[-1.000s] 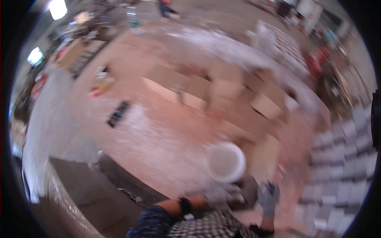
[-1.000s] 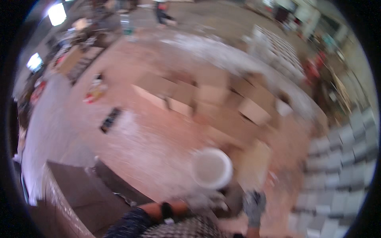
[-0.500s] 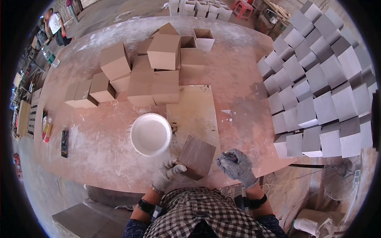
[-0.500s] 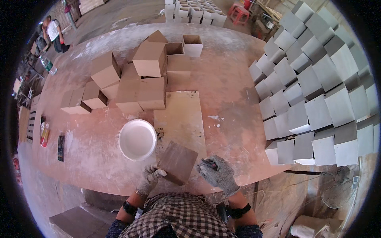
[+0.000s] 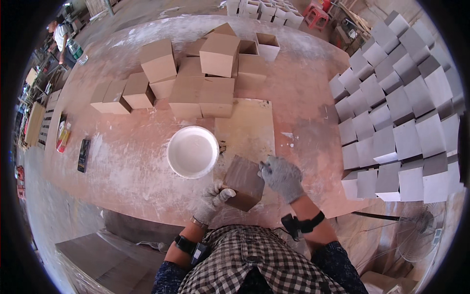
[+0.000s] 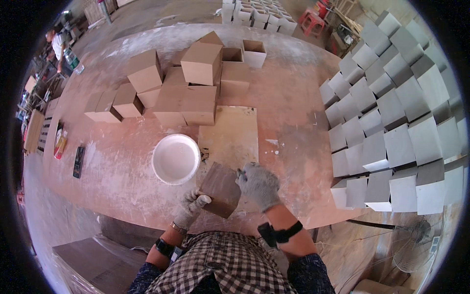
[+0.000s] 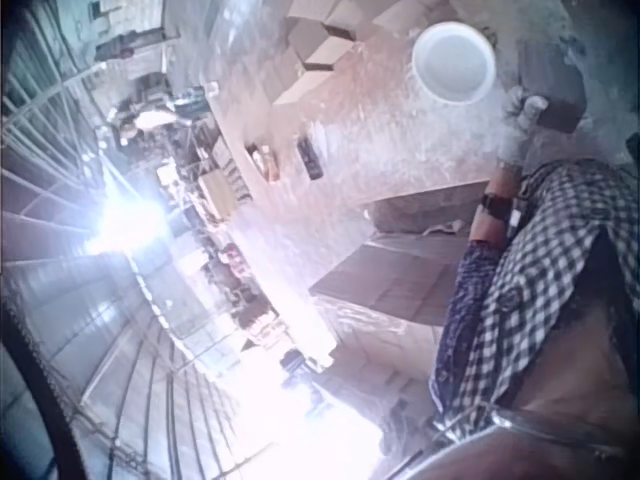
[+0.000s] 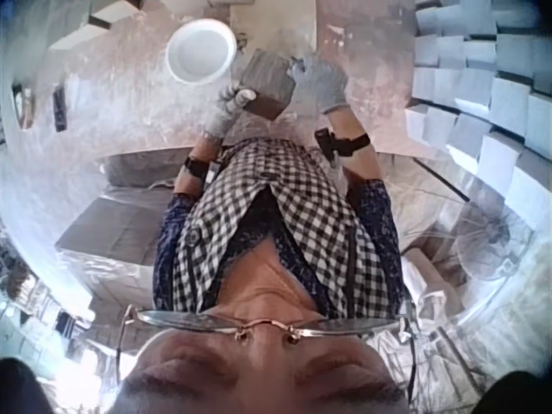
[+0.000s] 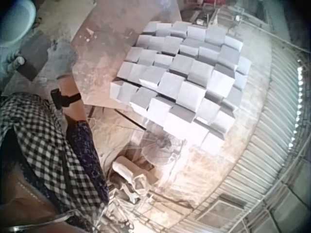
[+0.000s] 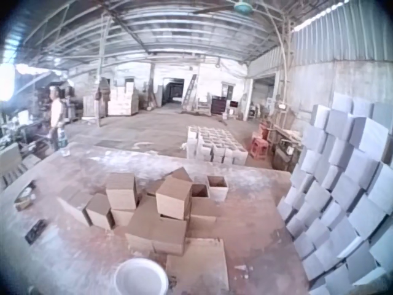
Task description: The person is applying white glue to the edges and joints of a small square cardboard box using a cloth or finger.
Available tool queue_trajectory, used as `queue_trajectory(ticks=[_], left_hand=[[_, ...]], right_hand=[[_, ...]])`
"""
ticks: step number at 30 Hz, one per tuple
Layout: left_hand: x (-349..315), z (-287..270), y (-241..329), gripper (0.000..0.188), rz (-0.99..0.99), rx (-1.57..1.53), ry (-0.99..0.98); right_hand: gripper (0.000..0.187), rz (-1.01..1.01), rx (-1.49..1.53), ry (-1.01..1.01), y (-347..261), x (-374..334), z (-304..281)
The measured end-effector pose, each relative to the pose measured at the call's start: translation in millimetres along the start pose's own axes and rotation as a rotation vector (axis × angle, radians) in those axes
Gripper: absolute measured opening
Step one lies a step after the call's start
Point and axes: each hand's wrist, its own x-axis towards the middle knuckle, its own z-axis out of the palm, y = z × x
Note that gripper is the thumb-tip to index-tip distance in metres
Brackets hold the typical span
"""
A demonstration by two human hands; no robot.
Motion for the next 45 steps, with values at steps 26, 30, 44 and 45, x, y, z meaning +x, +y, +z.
queue_trajectory(ticks=[26, 30, 44, 45], left_hand=[[-88, -463, 119, 0.023, 0.143, 1.545, 1.011], [-83, -546, 179, 0.039, -0.285, 1.737, 0.987], [2, -627, 232, 0.038, -0.834, 1.854, 0.368], [4, -632, 229, 0.038, -0.834, 1.876, 0.373]], right_hand=[[0.028, 0.104, -0.257, -0.047, -80, -72, 26], [0.027, 0.090, -0.417, -0.040, -66, -82, 53], [0.021, -0.400, -0.846, 0.600, -90, -66, 59], [0.021, -0.390, -0.838, 0.573, -90, -65, 58]])
